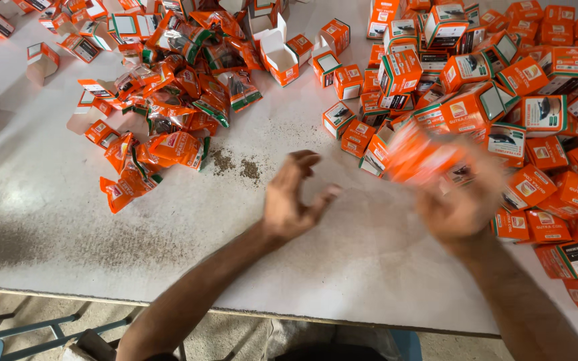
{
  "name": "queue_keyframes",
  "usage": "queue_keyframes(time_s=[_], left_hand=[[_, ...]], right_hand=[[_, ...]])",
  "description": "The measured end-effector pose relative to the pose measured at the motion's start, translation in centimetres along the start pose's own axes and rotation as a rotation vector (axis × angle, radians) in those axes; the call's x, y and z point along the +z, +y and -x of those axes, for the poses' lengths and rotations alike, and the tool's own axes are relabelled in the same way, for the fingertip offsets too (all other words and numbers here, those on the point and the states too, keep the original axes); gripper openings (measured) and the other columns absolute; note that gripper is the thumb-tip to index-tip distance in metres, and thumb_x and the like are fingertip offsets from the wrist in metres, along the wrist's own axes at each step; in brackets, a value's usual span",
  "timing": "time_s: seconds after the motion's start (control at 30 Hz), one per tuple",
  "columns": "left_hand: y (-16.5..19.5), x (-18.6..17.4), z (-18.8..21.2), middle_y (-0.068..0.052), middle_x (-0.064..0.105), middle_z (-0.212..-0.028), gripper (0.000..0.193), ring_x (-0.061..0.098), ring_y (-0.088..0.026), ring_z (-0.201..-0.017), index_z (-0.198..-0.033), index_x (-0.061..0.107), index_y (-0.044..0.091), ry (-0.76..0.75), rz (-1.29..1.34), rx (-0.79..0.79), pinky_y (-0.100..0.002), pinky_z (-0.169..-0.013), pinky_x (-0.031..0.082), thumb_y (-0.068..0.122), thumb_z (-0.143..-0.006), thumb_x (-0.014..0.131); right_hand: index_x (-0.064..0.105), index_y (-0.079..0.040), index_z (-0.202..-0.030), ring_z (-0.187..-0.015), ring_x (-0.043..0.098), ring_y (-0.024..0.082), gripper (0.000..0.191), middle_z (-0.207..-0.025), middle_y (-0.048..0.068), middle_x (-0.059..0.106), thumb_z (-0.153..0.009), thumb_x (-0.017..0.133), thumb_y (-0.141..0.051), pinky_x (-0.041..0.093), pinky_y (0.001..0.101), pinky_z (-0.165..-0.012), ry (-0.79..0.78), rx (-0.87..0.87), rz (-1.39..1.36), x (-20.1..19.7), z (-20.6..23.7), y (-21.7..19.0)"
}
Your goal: The person picks up small orange packets from a pile on the table and places them one at a time into a small open orange box, then sets the filled box aside and starts another. They repeat this packing cycle continuously across the table.
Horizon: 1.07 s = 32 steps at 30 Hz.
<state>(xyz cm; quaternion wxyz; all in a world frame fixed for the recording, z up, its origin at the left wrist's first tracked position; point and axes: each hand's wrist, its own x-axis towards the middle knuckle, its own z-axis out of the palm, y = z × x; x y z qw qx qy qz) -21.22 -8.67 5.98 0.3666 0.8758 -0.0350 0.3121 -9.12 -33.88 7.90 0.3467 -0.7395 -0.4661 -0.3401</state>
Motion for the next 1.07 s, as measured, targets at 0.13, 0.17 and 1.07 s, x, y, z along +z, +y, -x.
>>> queue_keyframes(time_s=[0.13, 0.17, 1.07], left_hand=[[2.6, 3.7, -3.3, -0.023, 0.064, -0.113, 0.088, 0.071, -0.037, -0.091, -0.125, 0.051, -0.007, -0.024, -0.145, 0.108, -0.045, -0.065, 0.057, 0.059, -0.075, 0.080], [3.0, 4.4, -4.3, -0.023, 0.066, -0.108, 0.091, 0.071, -0.037, -0.086, -0.122, 0.052, -0.009, -0.074, -0.165, 0.055, -0.047, -0.062, 0.056, 0.060, -0.071, 0.080], [-15.3, -2.6, -11.5, -0.024, 0.058, -0.123, 0.041, 0.070, -0.038, -0.098, -0.118, 0.066, 0.005, -0.425, -0.635, -0.266, -0.047, -0.075, 0.061, 0.018, -0.082, 0.081]], right_hand=[[0.042, -0.001, -0.152, -0.155, 0.027, 0.045, 0.053, -0.161, 0.029, 0.020, -0.109, 0.071, -0.012, 0.029, 0.0568, -0.124, 0.151, 0.064, 0.194, 0.0, 0.0, 1.6], [0.039, 0.000, -0.155, -0.157, 0.024, 0.047, 0.057, -0.163, 0.031, 0.017, -0.109, 0.070, -0.013, 0.026, 0.0574, -0.126, 0.118, 0.061, 0.195, 0.0, -0.1, 1.5], [0.034, 0.005, -0.147, -0.143, 0.039, 0.041, 0.065, -0.146, 0.024, 0.043, -0.093, 0.063, -0.016, 0.030, 0.0491, -0.118, -0.611, 0.273, -0.592, 6.5, 6.1, -2.3]])
